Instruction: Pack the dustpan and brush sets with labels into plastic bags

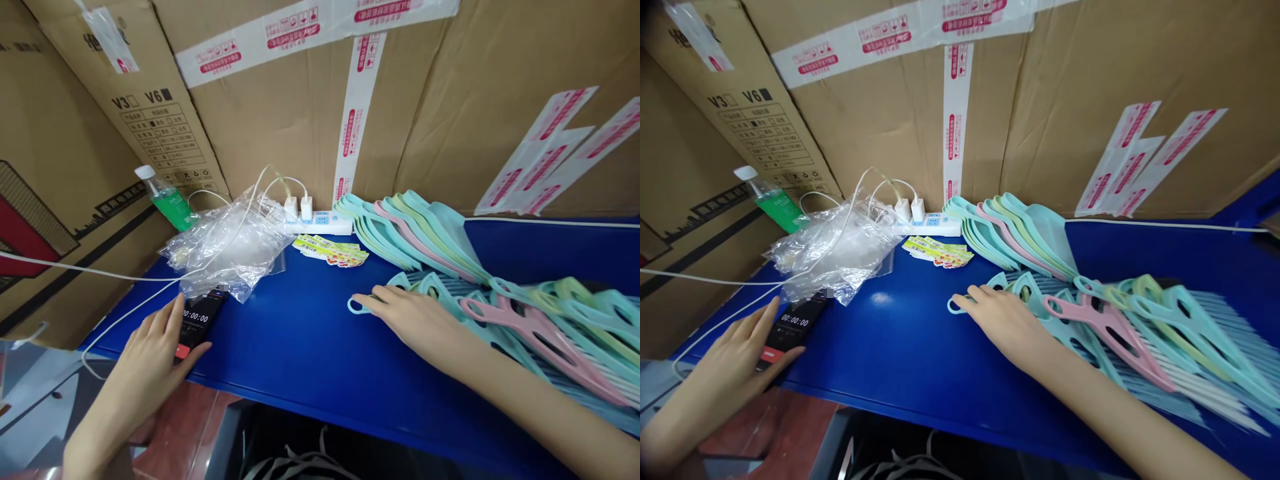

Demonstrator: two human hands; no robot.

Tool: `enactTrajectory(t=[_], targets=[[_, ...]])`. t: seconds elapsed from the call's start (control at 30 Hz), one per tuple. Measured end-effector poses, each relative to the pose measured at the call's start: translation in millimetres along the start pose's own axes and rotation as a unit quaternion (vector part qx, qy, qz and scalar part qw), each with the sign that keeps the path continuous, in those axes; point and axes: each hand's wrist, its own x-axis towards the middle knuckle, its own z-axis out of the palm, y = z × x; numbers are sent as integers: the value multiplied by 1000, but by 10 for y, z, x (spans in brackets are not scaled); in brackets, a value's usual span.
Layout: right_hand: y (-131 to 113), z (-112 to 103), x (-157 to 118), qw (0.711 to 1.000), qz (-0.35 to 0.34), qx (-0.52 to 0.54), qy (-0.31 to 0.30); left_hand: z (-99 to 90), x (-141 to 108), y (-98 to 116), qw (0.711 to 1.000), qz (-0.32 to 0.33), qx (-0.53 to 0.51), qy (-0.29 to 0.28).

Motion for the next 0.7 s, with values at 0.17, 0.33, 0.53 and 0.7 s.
enactTrajectory(t=[0.17,0.33,0.53,0.7], targets=[[60,92,-95,1000,-11,-2,29,-148,616,381,978,188,85,-31],[108,150,-191,999,-11,9,36,-12,1164,706,956,176,188,-138],[59,54,-236,999,9,49,23,62,1382,766,953,173,191,-161],[356,-226,-385,983,46,161,79,68,1501,719,952,174,187,-170]])
